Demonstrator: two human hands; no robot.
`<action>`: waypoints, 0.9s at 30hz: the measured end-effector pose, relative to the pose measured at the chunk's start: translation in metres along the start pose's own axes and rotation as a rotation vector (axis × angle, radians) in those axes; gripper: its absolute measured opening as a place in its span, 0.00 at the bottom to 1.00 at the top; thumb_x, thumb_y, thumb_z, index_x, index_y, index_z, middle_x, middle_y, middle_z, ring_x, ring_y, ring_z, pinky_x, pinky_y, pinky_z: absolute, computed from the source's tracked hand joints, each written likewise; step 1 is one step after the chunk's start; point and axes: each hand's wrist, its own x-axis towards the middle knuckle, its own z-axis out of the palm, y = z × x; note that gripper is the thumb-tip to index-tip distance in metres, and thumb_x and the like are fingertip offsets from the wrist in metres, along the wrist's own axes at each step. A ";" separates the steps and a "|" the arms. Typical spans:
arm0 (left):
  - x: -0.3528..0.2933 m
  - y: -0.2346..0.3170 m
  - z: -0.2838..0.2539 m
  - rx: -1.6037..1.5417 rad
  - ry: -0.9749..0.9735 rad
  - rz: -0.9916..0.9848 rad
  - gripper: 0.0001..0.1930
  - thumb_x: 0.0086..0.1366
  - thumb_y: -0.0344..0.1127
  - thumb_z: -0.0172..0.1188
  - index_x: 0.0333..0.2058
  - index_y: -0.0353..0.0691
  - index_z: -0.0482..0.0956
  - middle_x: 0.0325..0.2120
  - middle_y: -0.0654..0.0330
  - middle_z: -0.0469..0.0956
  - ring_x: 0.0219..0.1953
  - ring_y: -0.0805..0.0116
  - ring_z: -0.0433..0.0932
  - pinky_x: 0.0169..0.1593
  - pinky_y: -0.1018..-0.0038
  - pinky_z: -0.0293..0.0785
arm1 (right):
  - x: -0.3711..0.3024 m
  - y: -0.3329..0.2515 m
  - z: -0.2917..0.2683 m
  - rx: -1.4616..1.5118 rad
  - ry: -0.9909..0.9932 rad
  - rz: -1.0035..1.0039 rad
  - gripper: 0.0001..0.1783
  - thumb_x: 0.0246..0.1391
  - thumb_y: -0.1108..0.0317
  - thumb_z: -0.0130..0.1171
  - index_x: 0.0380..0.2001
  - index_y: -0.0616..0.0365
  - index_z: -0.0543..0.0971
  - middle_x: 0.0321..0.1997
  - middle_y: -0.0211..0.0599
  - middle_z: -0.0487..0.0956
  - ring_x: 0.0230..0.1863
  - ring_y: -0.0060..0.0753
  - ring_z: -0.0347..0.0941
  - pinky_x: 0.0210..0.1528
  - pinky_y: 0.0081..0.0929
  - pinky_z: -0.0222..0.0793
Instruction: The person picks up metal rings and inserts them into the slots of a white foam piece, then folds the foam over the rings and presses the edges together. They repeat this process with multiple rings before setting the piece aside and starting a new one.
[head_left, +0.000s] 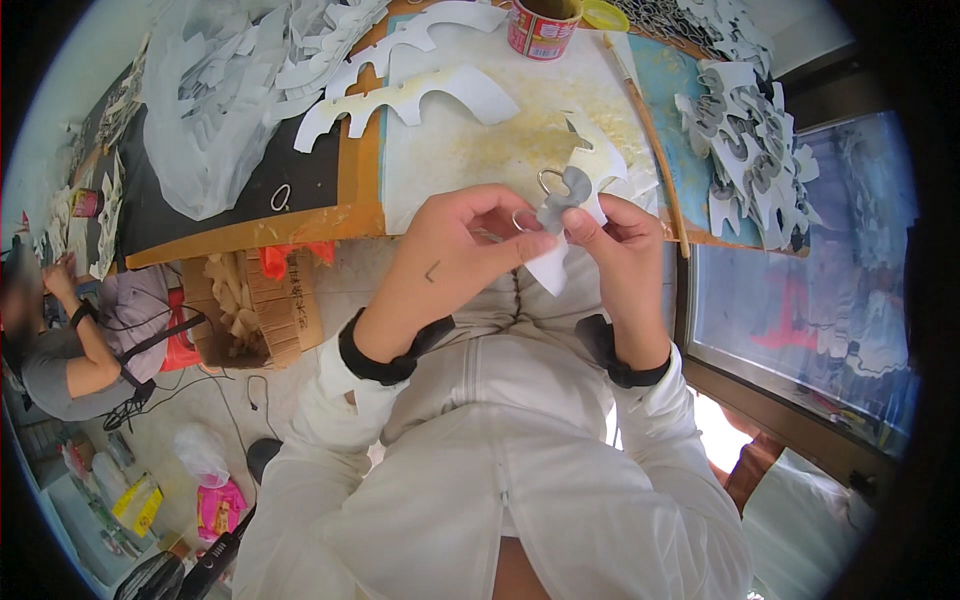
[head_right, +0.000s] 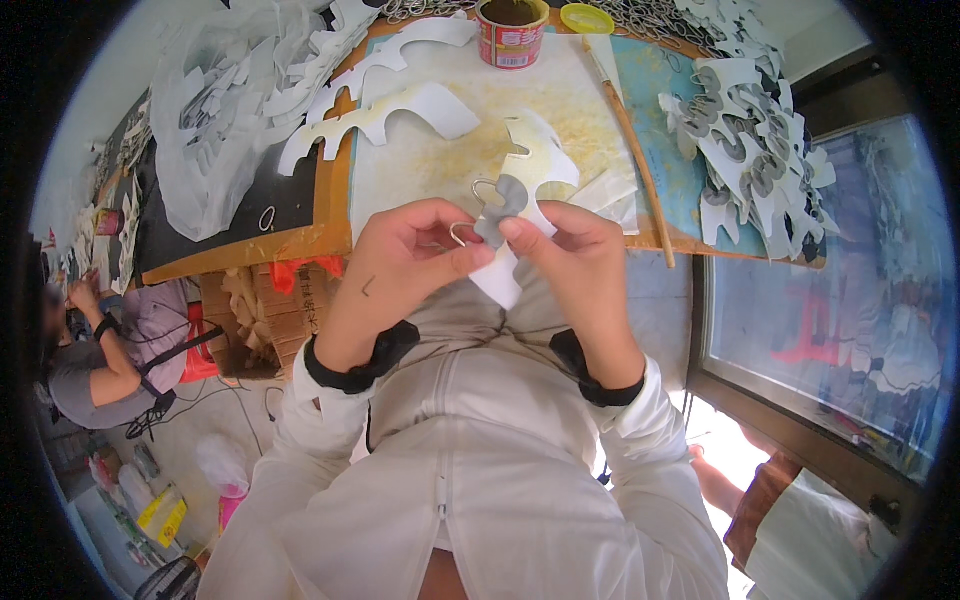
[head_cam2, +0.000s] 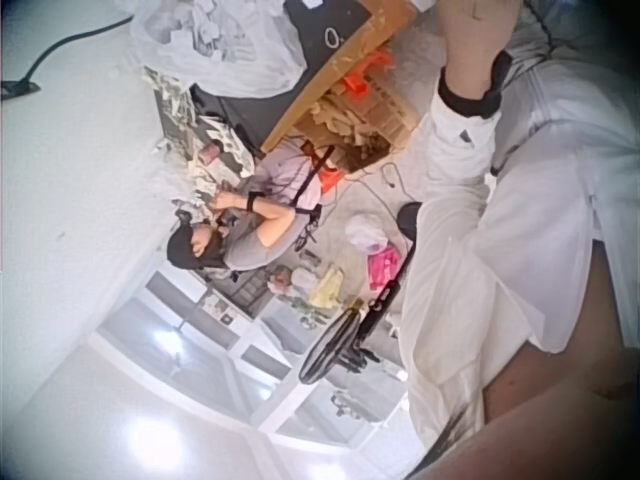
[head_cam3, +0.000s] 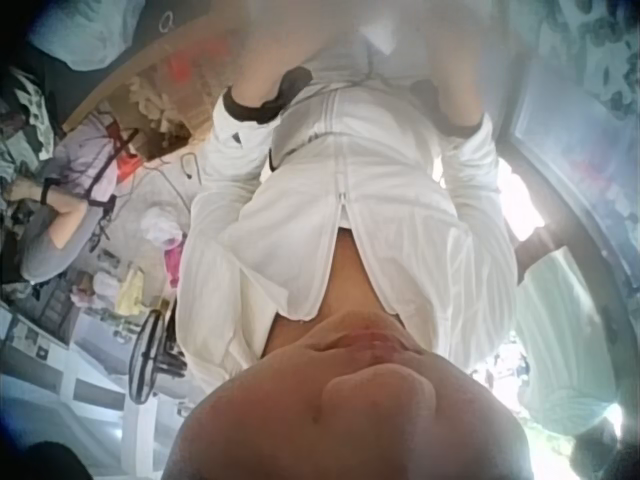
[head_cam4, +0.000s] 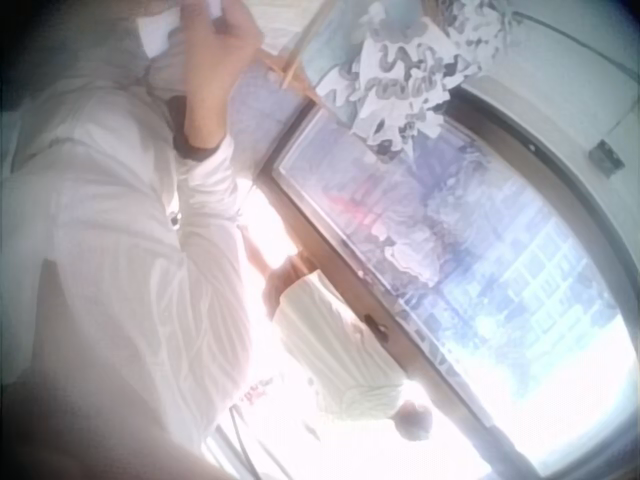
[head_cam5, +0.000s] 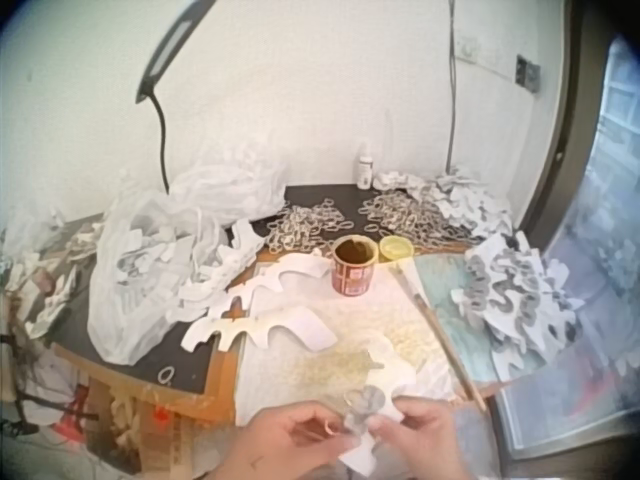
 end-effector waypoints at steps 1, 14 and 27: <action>-0.001 0.001 0.001 0.029 0.012 -0.026 0.08 0.59 0.30 0.67 0.34 0.33 0.78 0.29 0.65 0.78 0.33 0.80 0.74 0.38 0.81 0.70 | 0.000 -0.001 0.000 0.004 0.014 0.015 0.07 0.53 0.71 0.67 0.31 0.65 0.82 0.28 0.25 0.78 0.29 0.14 0.69 0.33 0.16 0.65; -0.006 -0.014 0.014 0.064 0.198 0.218 0.22 0.56 0.23 0.66 0.40 0.38 0.58 0.25 0.58 0.73 0.28 0.71 0.77 0.36 0.75 0.74 | 0.001 -0.005 0.009 0.288 0.118 0.221 0.10 0.57 0.63 0.63 0.27 0.57 0.82 0.36 0.29 0.81 0.34 0.15 0.72 0.36 0.20 0.71; -0.002 0.000 0.020 -0.044 0.172 0.269 0.14 0.60 0.32 0.66 0.41 0.35 0.73 0.31 0.63 0.76 0.33 0.74 0.75 0.38 0.78 0.72 | -0.007 -0.002 0.014 0.313 0.088 0.117 0.06 0.54 0.70 0.65 0.27 0.61 0.81 0.35 0.27 0.80 0.44 0.20 0.74 0.45 0.21 0.63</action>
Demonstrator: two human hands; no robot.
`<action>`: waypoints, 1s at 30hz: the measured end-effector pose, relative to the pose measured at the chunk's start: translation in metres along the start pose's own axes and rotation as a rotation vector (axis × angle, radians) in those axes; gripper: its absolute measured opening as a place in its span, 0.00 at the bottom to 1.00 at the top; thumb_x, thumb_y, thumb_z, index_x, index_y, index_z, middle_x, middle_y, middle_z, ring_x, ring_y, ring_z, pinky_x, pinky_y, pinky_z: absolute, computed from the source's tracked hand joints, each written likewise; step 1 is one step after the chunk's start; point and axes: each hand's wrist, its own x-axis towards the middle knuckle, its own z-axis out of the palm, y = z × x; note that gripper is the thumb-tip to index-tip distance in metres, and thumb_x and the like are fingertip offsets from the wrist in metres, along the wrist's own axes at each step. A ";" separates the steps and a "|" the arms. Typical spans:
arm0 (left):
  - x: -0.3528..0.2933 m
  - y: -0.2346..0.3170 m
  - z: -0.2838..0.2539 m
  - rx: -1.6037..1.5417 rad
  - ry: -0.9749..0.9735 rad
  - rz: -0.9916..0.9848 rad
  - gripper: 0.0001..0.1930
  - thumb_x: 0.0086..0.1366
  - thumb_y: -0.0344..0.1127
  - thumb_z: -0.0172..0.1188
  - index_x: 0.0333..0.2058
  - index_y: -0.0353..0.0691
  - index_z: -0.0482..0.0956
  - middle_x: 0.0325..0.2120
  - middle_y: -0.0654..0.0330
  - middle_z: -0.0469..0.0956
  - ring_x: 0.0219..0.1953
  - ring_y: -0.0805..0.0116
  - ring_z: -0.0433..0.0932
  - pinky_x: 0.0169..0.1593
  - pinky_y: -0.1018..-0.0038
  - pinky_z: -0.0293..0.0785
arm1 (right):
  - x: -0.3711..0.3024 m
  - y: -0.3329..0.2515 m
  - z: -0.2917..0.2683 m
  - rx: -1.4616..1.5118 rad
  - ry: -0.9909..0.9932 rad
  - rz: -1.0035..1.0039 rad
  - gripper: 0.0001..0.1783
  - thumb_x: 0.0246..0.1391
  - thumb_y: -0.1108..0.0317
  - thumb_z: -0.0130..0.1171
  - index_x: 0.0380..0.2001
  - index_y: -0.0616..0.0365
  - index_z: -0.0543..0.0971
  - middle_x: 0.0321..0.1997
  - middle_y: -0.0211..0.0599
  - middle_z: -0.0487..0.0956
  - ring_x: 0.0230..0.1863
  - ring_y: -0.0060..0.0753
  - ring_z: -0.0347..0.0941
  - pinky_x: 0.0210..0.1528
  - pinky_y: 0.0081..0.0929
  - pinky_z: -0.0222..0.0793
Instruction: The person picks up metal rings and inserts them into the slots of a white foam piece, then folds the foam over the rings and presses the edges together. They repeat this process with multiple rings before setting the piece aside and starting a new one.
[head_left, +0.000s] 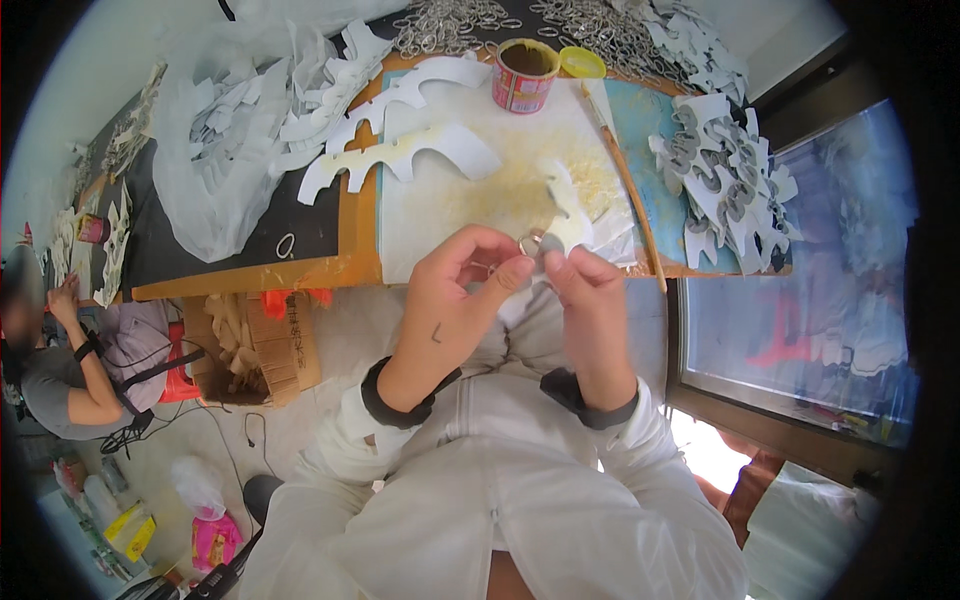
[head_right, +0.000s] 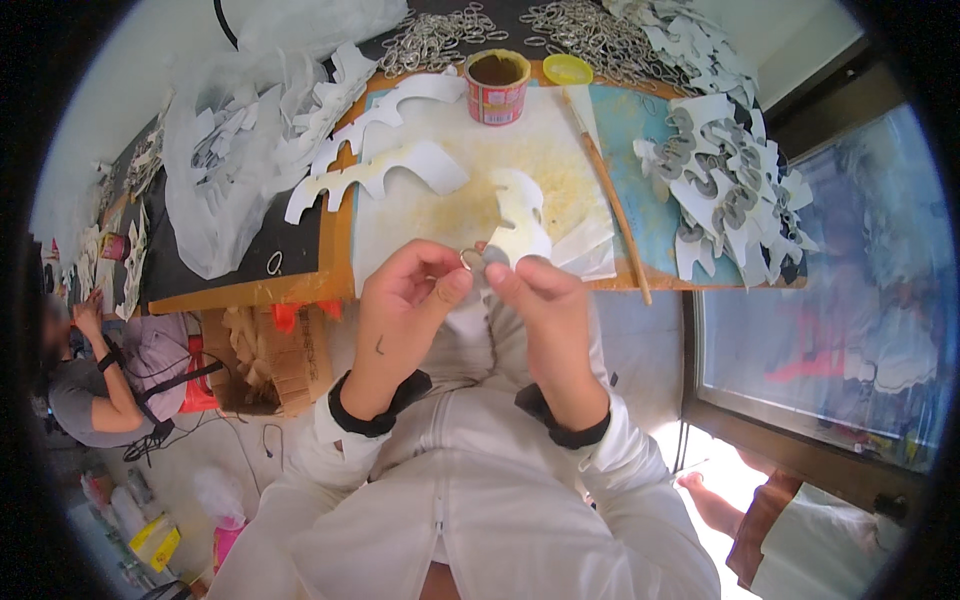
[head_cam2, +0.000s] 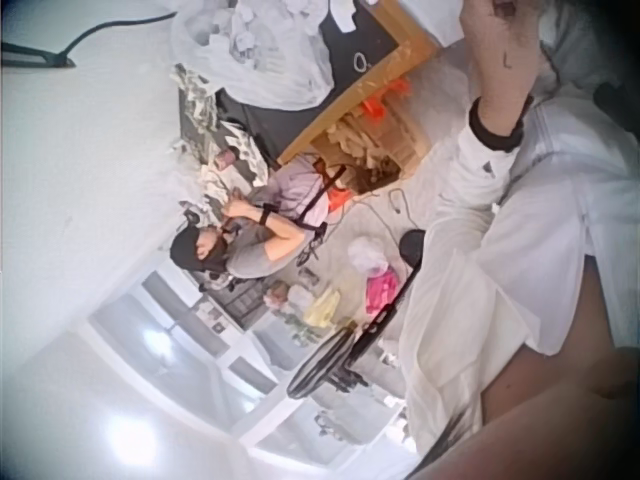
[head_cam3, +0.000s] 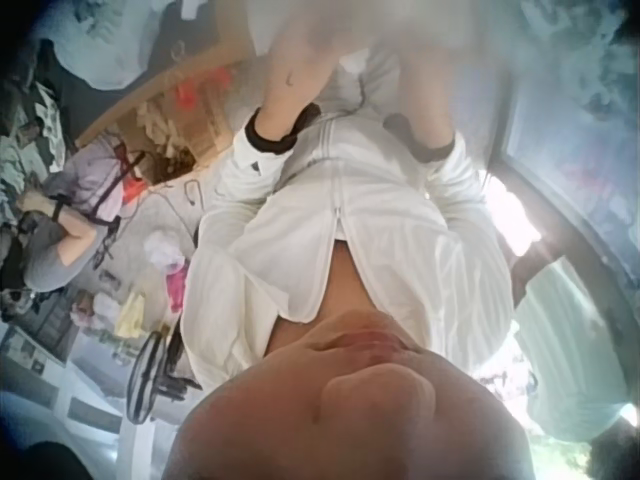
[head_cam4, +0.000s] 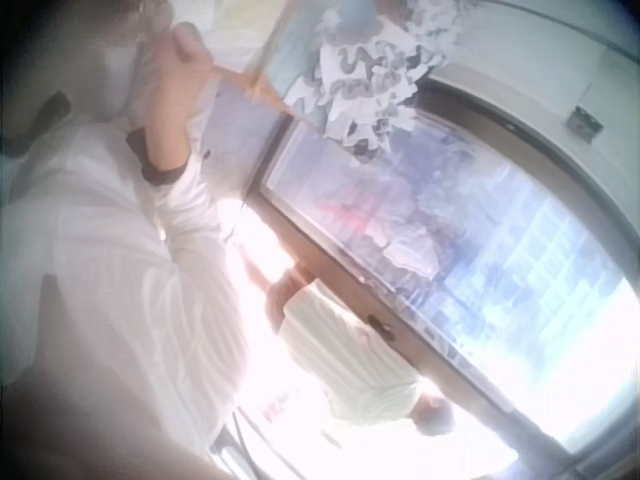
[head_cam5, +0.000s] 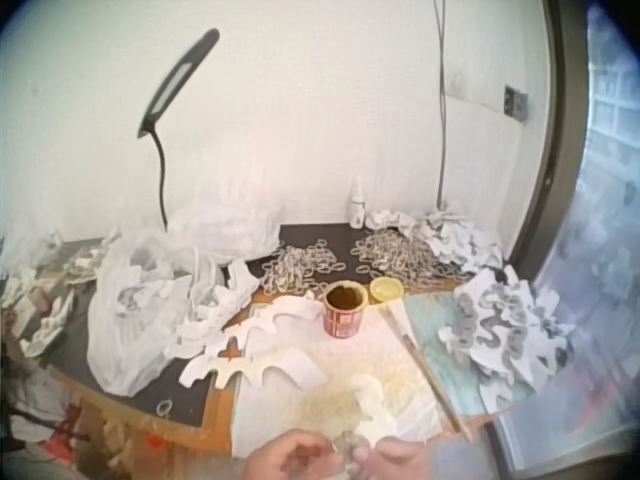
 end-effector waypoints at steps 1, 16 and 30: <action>0.000 0.002 0.001 -0.023 0.039 -0.155 0.10 0.61 0.33 0.65 0.37 0.35 0.76 0.30 0.63 0.76 0.33 0.74 0.75 0.37 0.78 0.72 | -0.001 -0.001 0.006 -0.033 0.023 -0.046 0.06 0.54 0.71 0.65 0.28 0.62 0.81 0.35 0.28 0.80 0.44 0.19 0.74 0.46 0.22 0.64; 0.010 0.008 0.013 0.023 0.120 -0.010 0.08 0.60 0.28 0.65 0.36 0.33 0.76 0.30 0.61 0.79 0.31 0.75 0.77 0.37 0.79 0.73 | -0.004 -0.019 0.001 -0.766 0.101 -0.456 0.05 0.53 0.71 0.64 0.31 0.61 0.83 0.35 0.41 0.82 0.37 0.30 0.76 0.41 0.22 0.66; 0.039 0.037 -0.043 0.335 0.325 0.025 0.11 0.58 0.24 0.65 0.41 0.31 0.81 0.30 0.58 0.83 0.31 0.77 0.79 0.39 0.81 0.74 | 0.241 -0.200 -0.088 -1.375 -0.075 -0.750 0.11 0.55 0.70 0.57 0.41 0.58 0.81 0.32 0.39 0.83 0.34 0.37 0.80 0.37 0.29 0.73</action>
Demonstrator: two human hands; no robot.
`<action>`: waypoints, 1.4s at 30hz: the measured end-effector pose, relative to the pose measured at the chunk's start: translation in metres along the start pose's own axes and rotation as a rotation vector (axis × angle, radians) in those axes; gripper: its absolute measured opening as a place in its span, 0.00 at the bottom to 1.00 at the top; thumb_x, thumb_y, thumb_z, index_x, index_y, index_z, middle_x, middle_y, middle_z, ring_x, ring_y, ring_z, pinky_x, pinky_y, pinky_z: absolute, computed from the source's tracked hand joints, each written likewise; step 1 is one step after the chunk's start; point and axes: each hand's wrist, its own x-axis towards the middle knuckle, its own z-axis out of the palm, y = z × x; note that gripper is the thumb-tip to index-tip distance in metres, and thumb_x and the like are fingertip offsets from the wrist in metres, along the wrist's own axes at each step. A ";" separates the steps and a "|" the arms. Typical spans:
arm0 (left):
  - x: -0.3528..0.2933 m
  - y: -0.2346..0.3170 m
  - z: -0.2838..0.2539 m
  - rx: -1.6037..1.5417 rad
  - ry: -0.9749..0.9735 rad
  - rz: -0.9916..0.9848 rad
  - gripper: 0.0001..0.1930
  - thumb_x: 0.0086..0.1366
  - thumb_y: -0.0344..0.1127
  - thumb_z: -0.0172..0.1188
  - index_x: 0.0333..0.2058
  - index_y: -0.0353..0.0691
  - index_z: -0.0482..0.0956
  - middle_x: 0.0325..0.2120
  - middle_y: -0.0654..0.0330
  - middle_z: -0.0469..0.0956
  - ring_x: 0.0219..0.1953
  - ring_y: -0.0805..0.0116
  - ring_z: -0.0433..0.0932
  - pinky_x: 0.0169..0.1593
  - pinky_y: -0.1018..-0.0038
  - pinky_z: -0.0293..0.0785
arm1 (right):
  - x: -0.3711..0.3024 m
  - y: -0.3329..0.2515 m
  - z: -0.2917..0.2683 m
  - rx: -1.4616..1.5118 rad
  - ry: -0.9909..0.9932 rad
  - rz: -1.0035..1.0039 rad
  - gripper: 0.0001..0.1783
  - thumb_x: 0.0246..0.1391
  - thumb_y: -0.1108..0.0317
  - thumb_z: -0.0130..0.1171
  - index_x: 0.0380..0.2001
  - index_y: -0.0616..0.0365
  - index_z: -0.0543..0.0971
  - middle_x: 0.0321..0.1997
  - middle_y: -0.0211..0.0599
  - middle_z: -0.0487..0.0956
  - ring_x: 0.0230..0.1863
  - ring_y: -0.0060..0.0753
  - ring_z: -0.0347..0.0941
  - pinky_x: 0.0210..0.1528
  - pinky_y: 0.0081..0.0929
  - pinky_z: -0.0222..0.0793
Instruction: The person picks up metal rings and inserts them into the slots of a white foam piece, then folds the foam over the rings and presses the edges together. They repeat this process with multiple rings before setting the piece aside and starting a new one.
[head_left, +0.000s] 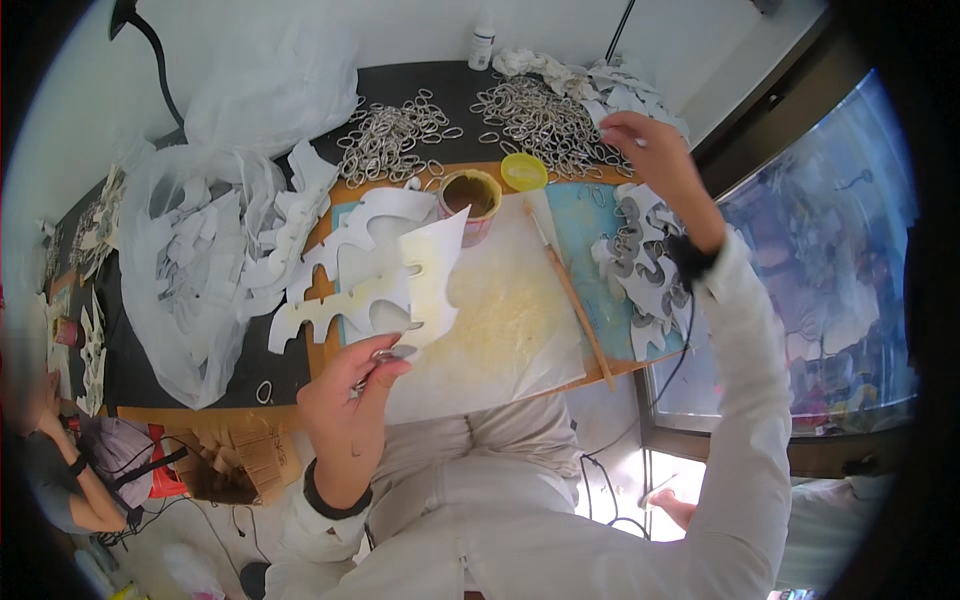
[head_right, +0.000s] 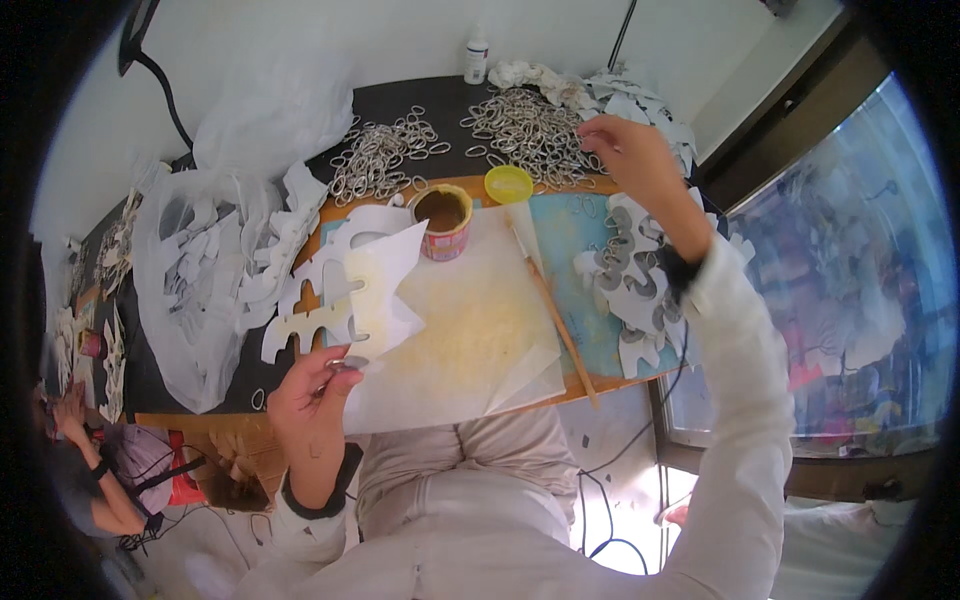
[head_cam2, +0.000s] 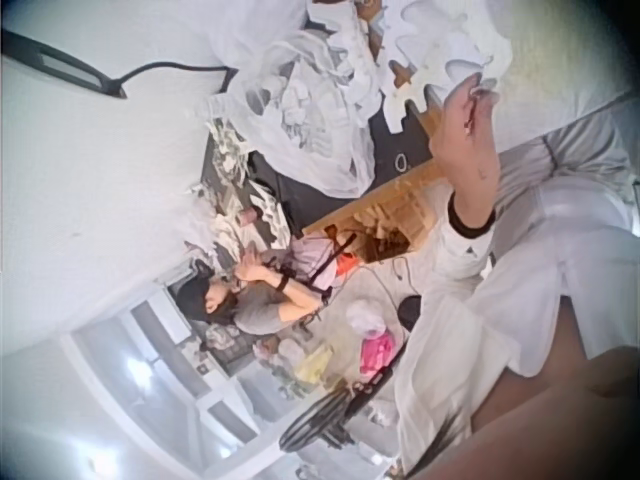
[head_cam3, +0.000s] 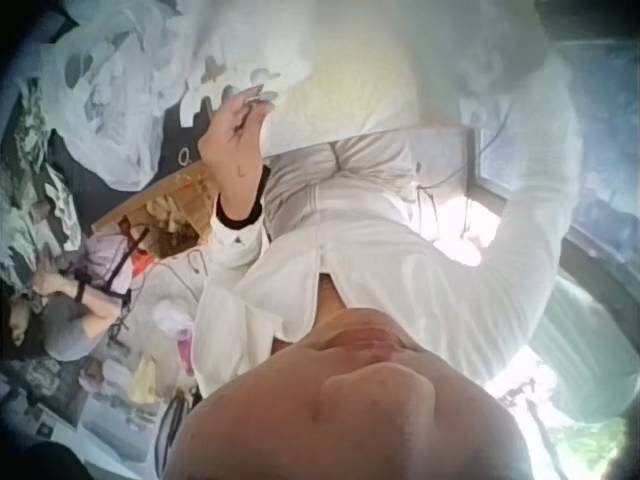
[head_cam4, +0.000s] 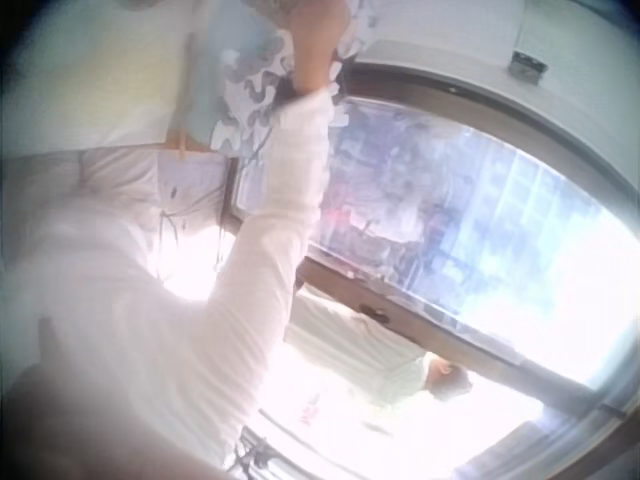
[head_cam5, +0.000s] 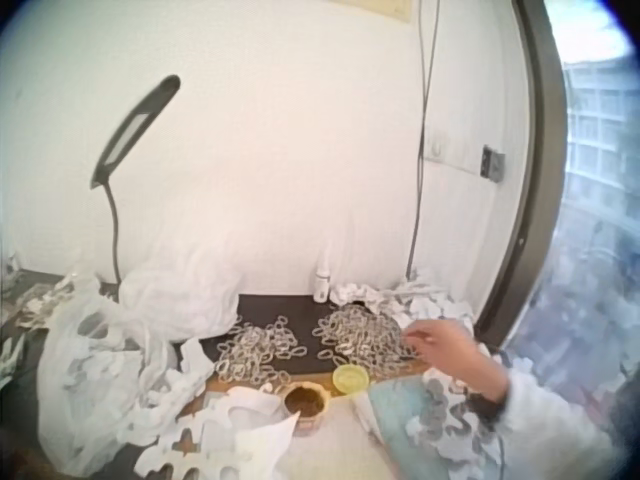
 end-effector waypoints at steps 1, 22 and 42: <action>0.002 -0.001 0.001 -0.010 -0.012 0.008 0.11 0.58 0.24 0.65 0.41 0.31 0.81 0.30 0.58 0.83 0.31 0.77 0.79 0.39 0.81 0.74 | 0.018 0.026 0.014 -0.082 -0.038 0.053 0.11 0.53 0.68 0.60 0.40 0.56 0.81 0.32 0.38 0.83 0.35 0.38 0.80 0.39 0.31 0.73; -0.005 -0.006 -0.029 -0.244 -0.149 -0.279 0.12 0.63 0.28 0.62 0.45 0.31 0.77 0.31 0.64 0.78 0.33 0.81 0.72 0.37 0.84 0.66 | 0.069 0.087 0.102 -0.271 -0.056 0.095 0.11 0.45 0.64 0.68 0.30 0.54 0.78 0.30 0.42 0.81 0.35 0.46 0.78 0.37 0.42 0.70; -0.025 0.027 -0.024 -0.055 -0.420 -0.051 0.07 0.66 0.35 0.60 0.36 0.38 0.74 0.27 0.71 0.73 0.29 0.84 0.66 0.35 0.83 0.61 | -0.133 -0.200 0.007 0.570 -0.261 -0.203 0.13 0.49 0.80 0.62 0.41 0.60 0.80 0.33 0.30 0.78 0.34 0.23 0.76 0.39 0.20 0.73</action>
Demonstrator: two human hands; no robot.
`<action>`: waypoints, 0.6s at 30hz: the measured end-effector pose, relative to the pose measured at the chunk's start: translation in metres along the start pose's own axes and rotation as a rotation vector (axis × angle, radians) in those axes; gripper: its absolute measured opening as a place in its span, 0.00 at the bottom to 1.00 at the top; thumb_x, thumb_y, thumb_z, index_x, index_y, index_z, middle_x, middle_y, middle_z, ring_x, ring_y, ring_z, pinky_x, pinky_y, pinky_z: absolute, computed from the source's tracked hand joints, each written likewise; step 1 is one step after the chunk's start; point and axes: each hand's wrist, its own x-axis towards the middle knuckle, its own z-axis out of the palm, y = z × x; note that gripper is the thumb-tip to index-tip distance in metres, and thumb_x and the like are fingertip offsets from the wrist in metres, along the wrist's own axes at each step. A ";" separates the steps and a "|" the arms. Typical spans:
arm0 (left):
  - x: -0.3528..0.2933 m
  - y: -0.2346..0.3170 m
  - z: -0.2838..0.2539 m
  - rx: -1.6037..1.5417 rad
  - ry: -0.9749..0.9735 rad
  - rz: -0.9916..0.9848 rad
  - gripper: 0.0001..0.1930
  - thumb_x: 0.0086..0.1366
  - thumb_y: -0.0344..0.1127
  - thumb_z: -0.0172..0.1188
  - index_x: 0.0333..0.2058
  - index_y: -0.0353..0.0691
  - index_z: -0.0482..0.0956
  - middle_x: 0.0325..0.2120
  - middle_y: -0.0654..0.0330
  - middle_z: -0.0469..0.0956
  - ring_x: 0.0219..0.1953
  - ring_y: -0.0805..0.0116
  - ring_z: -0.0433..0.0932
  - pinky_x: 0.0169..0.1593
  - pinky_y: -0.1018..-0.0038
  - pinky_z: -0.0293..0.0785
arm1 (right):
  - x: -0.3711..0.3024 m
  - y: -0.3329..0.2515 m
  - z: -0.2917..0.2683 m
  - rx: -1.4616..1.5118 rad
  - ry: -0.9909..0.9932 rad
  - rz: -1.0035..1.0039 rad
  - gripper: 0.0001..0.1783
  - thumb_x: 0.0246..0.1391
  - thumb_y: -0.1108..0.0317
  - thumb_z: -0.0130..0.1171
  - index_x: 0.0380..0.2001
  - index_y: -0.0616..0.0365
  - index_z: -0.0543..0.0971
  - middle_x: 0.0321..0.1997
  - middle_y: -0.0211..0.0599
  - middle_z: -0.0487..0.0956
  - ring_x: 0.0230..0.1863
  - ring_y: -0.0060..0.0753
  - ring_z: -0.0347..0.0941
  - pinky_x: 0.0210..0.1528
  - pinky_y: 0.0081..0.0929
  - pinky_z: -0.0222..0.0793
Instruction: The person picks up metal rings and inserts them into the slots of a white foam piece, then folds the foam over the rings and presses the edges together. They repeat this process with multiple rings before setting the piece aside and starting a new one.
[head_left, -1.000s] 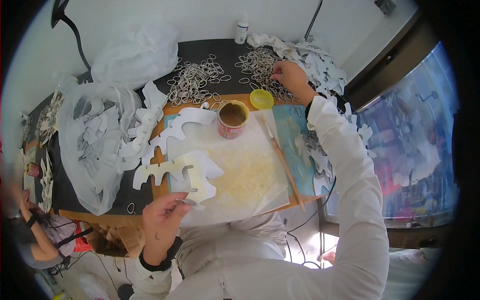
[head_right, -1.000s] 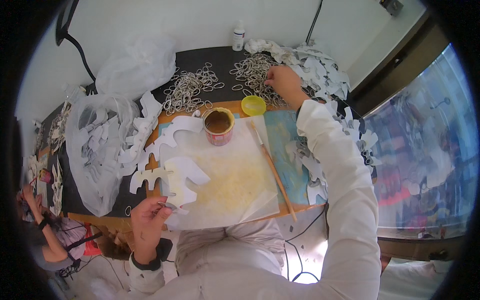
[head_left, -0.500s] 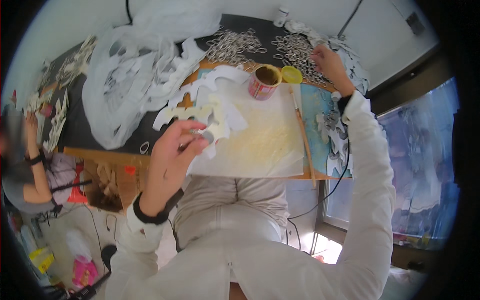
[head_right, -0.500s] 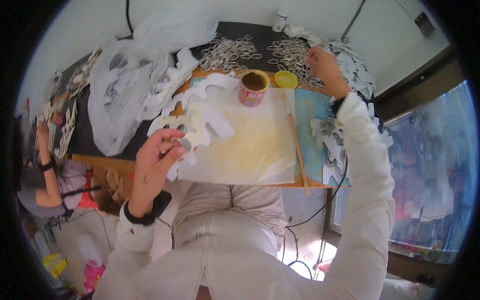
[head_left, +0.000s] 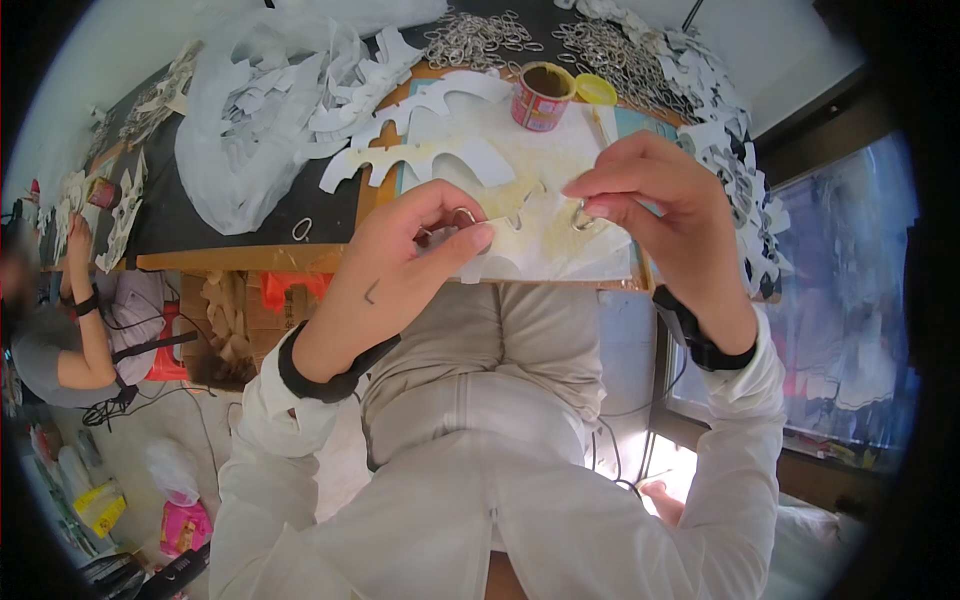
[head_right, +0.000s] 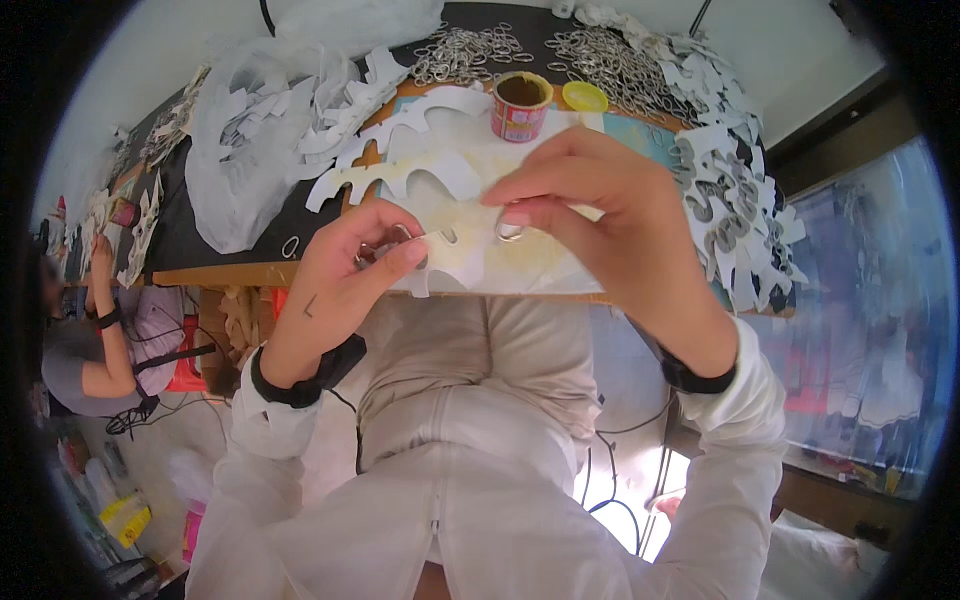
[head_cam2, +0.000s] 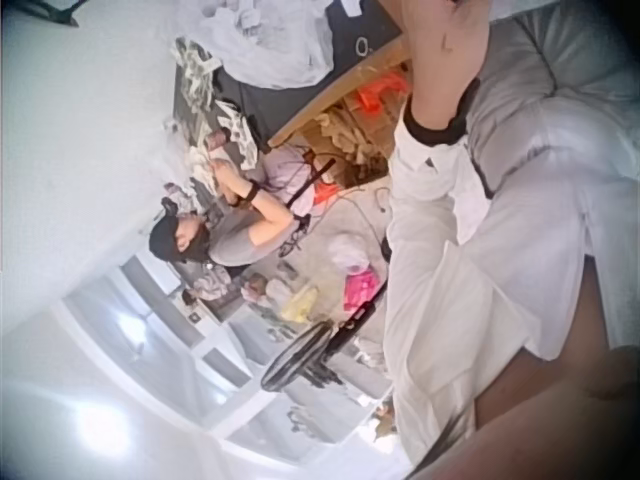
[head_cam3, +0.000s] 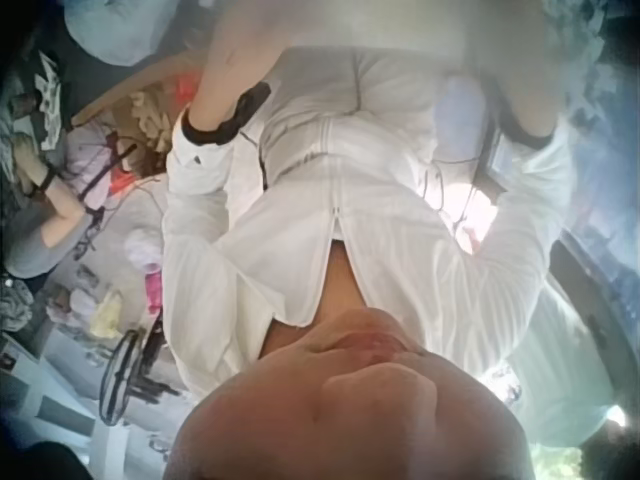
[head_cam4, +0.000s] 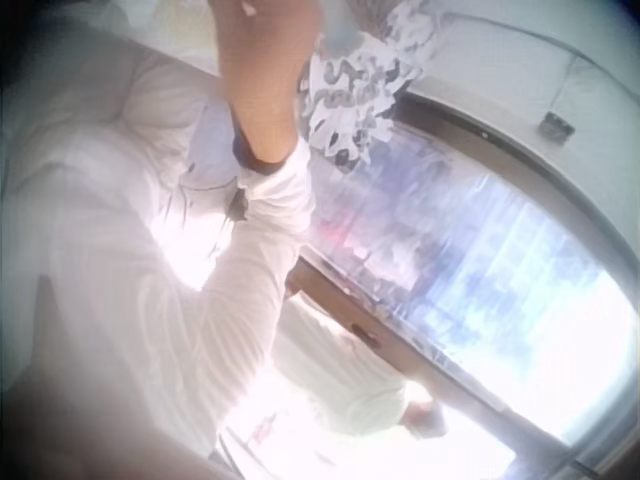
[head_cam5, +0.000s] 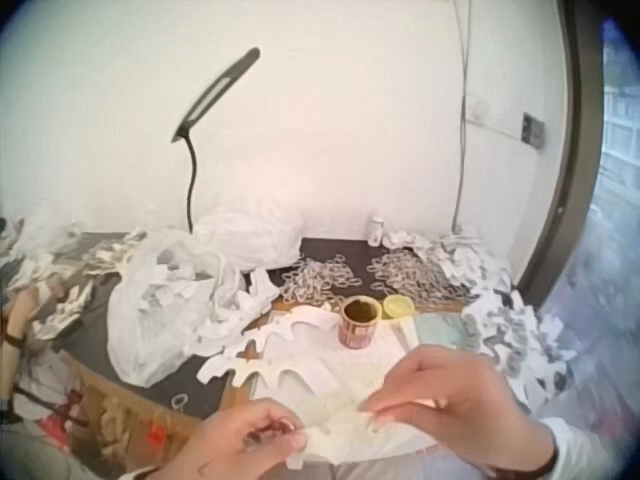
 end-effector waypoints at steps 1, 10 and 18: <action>-0.002 0.000 0.001 0.027 -0.032 0.022 0.07 0.65 0.35 0.60 0.36 0.38 0.74 0.27 0.70 0.74 0.30 0.84 0.67 0.35 0.83 0.62 | -0.001 -0.006 0.006 -0.228 0.020 -0.144 0.16 0.46 0.82 0.64 0.41 0.59 0.81 0.32 0.31 0.79 0.33 0.24 0.76 0.37 0.20 0.73; -0.002 -0.003 0.008 0.078 -0.185 0.047 0.08 0.65 0.35 0.61 0.36 0.37 0.75 0.28 0.69 0.75 0.30 0.81 0.69 0.36 0.82 0.65 | -0.018 0.000 0.039 -0.008 -0.006 0.059 0.31 0.43 0.84 0.64 0.54 0.54 0.75 0.32 0.34 0.79 0.33 0.27 0.76 0.39 0.23 0.73; -0.003 -0.010 0.010 0.116 -0.211 0.061 0.08 0.65 0.34 0.60 0.37 0.37 0.75 0.30 0.67 0.75 0.32 0.78 0.71 0.39 0.79 0.68 | -0.021 0.010 0.045 -0.055 -0.045 0.069 0.32 0.44 0.86 0.62 0.55 0.56 0.75 0.33 0.34 0.80 0.34 0.25 0.77 0.42 0.22 0.74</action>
